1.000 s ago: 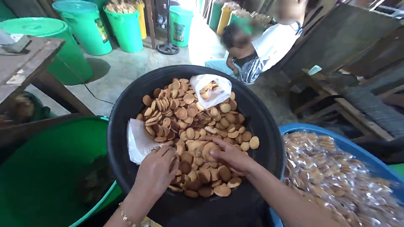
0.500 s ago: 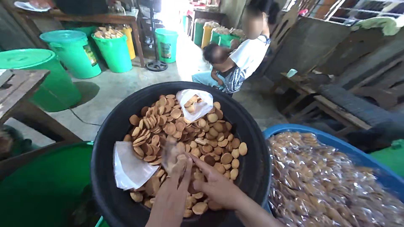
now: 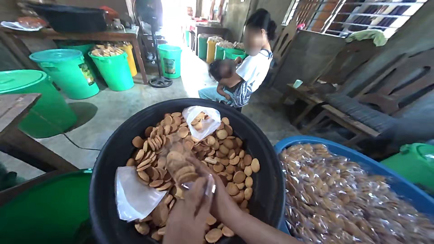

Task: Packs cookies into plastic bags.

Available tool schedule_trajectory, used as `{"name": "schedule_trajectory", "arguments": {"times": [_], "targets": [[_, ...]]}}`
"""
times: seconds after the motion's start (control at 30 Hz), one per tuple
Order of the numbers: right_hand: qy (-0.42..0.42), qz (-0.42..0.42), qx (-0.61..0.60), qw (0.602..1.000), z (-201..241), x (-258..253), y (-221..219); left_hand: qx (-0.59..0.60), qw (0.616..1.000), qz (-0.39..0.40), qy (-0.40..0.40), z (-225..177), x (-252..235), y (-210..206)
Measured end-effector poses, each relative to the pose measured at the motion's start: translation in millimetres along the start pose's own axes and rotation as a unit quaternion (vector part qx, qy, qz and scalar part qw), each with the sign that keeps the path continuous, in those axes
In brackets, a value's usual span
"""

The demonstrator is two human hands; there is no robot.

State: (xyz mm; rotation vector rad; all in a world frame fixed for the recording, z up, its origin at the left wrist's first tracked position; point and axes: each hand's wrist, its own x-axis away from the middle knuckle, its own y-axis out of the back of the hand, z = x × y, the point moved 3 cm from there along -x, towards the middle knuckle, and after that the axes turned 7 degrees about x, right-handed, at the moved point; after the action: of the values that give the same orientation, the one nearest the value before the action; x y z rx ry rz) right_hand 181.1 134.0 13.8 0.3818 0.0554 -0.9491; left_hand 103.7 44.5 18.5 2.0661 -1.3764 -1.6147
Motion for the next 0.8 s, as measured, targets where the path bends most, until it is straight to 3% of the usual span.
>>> {"name": "schedule_trajectory", "arguments": {"times": [0.1, 0.17, 0.2, 0.27, 0.3, 0.33, 0.4, 0.43, 0.47, 0.53, 0.6, 0.67, 0.8], "targets": [[0.053, -0.036, 0.013, 0.998, -8.7, -5.3, 4.8, 0.072, 0.996, 0.037, -0.047, -13.8, 3.6, -0.4], [0.056, -0.020, -0.060, 0.996, -5.2, -6.2, 19.6, 0.132, 0.986, 0.005, -0.097, -10.5, 5.7, 17.3], [0.036, -0.008, -0.106, 0.994, 0.5, -6.1, 28.8, 0.153, 0.983, -0.023, -0.095, -6.3, 7.3, 29.8], [0.010, 0.056, -0.151, 0.987, 11.4, -6.5, 47.8, 0.232, 0.970, -0.072, 0.010, 11.4, 8.3, 51.8], [0.021, 0.105, -0.132, 0.985, 19.0, -6.8, 54.9, 0.341, 0.935, -0.067, 0.075, 26.6, 7.0, 54.2], [0.041, 0.151, -0.091, 0.984, 28.2, -7.2, 58.9, 0.481, 0.866, -0.050, 0.131, 40.5, 5.5, 49.1], [0.083, 0.158, 0.015, 0.984, 44.2, -5.7, 58.7, 0.724, 0.662, 0.024, 0.192, 55.0, 10.2, 26.8], [0.113, 0.111, 0.059, 0.986, 49.9, -4.1, 58.4, 0.785, 0.586, 0.062, 0.194, 55.5, 14.1, 15.6], [0.143, 0.054, 0.094, 0.984, 55.1, -1.5, 61.4, 0.817, 0.538, 0.077, 0.191, 54.2, 18.2, 6.9], [0.191, -0.006, 0.114, 0.975, 60.6, 7.6, 74.9, 0.855, 0.483, 0.066, 0.178, 50.9, 23.9, -2.4], [0.205, 0.048, 0.140, 0.967, 59.6, 20.4, 86.7, 0.856, 0.476, 0.022, 0.198, 49.3, 26.6, -5.1], [0.170, 0.092, 0.167, 0.967, 52.7, 27.2, 81.0, 0.839, 0.504, -0.001, 0.206, 46.7, 23.8, -9.1], [0.096, 0.007, 0.148, 0.984, 47.4, 13.9, 54.3, 0.773, 0.596, -0.017, 0.217, 39.5, 9.6, -8.6]]}}
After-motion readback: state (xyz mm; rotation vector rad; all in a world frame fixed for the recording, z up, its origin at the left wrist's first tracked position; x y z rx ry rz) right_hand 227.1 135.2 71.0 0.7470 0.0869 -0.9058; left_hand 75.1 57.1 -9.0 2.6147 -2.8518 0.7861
